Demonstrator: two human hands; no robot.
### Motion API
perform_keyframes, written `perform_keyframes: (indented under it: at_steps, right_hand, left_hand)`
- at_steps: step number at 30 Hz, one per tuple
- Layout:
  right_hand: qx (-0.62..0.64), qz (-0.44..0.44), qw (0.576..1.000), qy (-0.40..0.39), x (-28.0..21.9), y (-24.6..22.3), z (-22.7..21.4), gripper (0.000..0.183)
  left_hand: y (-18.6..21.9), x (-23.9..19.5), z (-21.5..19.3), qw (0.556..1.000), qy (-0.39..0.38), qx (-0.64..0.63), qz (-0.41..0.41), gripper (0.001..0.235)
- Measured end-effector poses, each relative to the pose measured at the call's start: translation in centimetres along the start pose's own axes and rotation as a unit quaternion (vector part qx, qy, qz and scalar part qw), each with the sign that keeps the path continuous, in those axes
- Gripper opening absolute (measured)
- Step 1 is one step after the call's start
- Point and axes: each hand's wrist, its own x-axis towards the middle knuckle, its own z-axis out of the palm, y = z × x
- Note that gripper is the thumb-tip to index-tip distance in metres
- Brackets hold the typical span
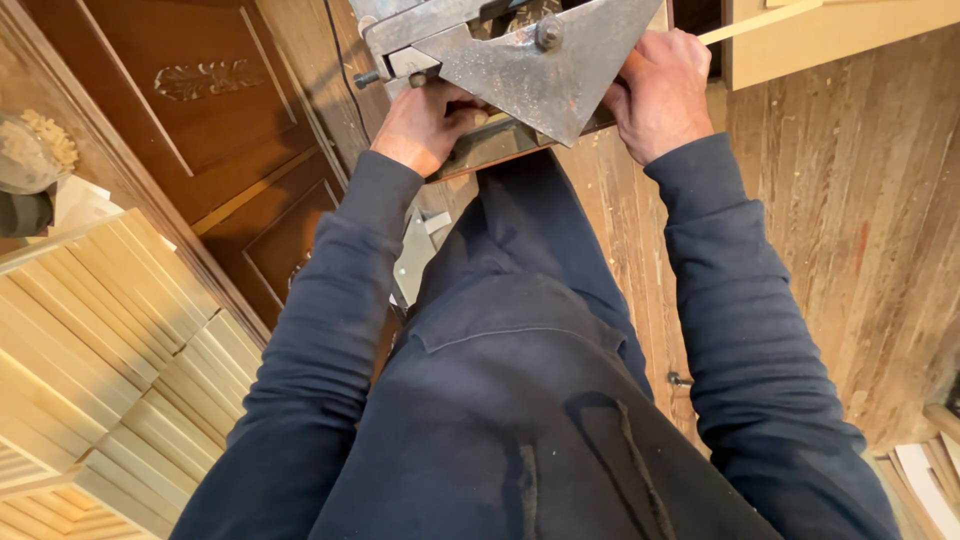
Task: Assembling a wooden picture frame using a mechanical V-nailer machine.
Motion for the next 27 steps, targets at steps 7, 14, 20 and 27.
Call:
perform_keyframes:
  at_steps: [7,14,20,27]
  right_hand:
    - [0.001,-0.002,1.0,-0.002,0.0,0.1,0.0,0.027]
    - [-0.008,-0.004,1.0,0.002,-0.2,0.3,0.3,0.025]
    - [-0.007,-0.011,1.0,-0.003,0.0,-0.2,0.0,0.028]
    - [-0.051,-0.063,0.997,0.001,-0.7,1.2,1.2,0.024]
  left_hand:
    - [0.0,0.1,0.0,1.0,0.001,0.003,0.013,0.022]
    - [-0.3,0.0,0.2,1.0,0.013,-0.003,0.016,0.023]
    - [0.0,-0.1,-0.2,0.999,0.017,-0.008,0.038,0.021]
    - [-0.8,-0.3,0.2,0.999,0.039,0.006,0.028,0.021]
